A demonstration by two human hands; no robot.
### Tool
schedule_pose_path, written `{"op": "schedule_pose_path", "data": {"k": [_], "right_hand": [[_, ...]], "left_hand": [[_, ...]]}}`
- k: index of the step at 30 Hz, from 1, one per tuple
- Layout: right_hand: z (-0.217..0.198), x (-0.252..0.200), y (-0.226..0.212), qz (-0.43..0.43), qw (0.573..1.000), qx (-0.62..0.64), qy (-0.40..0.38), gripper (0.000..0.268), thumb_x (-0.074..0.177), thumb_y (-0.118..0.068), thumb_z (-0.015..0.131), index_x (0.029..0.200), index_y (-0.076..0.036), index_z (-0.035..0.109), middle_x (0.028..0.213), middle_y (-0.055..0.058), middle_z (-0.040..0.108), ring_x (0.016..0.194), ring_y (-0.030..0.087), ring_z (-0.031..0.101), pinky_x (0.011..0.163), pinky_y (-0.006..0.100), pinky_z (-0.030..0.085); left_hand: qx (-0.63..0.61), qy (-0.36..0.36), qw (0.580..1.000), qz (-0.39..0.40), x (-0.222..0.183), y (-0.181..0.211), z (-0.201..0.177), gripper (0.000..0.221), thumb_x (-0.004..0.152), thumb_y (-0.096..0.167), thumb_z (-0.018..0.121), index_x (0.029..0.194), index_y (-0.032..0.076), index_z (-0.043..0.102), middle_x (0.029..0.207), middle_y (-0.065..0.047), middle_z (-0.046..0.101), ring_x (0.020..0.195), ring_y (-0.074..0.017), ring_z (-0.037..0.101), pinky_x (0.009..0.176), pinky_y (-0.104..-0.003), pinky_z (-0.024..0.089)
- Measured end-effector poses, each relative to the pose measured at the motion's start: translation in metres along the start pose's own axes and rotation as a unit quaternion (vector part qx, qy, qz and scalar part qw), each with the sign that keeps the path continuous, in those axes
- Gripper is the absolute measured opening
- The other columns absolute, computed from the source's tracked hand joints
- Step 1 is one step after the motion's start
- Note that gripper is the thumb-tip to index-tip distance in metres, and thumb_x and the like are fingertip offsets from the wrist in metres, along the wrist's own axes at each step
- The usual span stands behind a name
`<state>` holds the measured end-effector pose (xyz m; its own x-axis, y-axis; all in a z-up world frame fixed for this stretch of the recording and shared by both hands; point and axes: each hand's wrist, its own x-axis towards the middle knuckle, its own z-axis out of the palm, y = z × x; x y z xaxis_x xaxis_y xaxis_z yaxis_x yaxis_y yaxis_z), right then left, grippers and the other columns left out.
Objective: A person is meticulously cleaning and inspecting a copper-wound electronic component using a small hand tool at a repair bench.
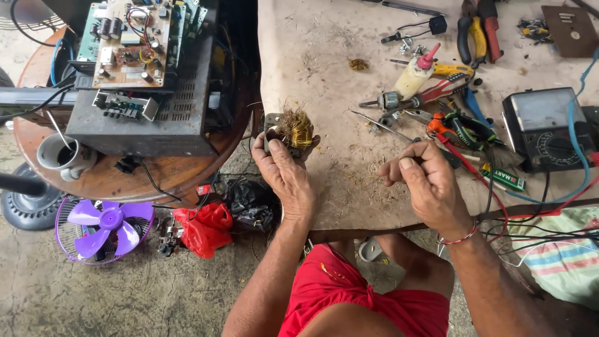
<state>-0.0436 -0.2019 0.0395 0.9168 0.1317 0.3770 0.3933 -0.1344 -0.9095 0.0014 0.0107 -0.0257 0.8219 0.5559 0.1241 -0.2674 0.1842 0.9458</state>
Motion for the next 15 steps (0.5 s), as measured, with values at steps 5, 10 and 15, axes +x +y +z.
{"op": "schedule_pose_path", "data": {"k": [5,10,15], "right_hand": [[-0.018,-0.002,-0.011,0.066,0.997,-0.040,0.006,0.016,0.108,-0.005,0.045,0.121,0.004,0.047,0.112,0.024,0.069,0.105,0.025,0.069,0.073,0.028,0.060],[-0.030,0.003,-0.041,-0.027,0.957,-0.280,0.067,0.016,0.110,-0.003,0.054,0.122,0.007,0.057,0.122,0.021,0.066,0.108,0.025,0.065,0.081,0.031,0.058],[-0.016,0.011,-0.062,-0.219,0.846,-0.478,0.083,0.009,0.107,0.006,0.066,0.114,0.009,0.071,0.120,0.025,0.066,0.110,0.040,0.066,0.101,0.050,0.052]], "left_hand": [[0.056,-0.059,0.996,0.030,-0.014,0.030,0.014,0.043,0.112,0.036,0.034,0.138,0.003,0.038,0.123,-0.023,0.052,0.115,-0.0335,0.060,0.087,-0.049,0.066],[0.049,-0.073,0.994,0.069,-0.018,0.040,0.019,0.047,0.108,0.042,0.041,0.134,0.003,0.042,0.119,-0.012,0.052,0.111,-0.0196,0.052,0.095,-0.032,0.048],[0.062,-0.102,0.990,0.072,-0.020,0.040,0.019,0.045,0.108,0.039,0.040,0.133,0.002,0.041,0.117,-0.012,0.051,0.109,-0.0203,0.051,0.090,-0.034,0.051]]}}
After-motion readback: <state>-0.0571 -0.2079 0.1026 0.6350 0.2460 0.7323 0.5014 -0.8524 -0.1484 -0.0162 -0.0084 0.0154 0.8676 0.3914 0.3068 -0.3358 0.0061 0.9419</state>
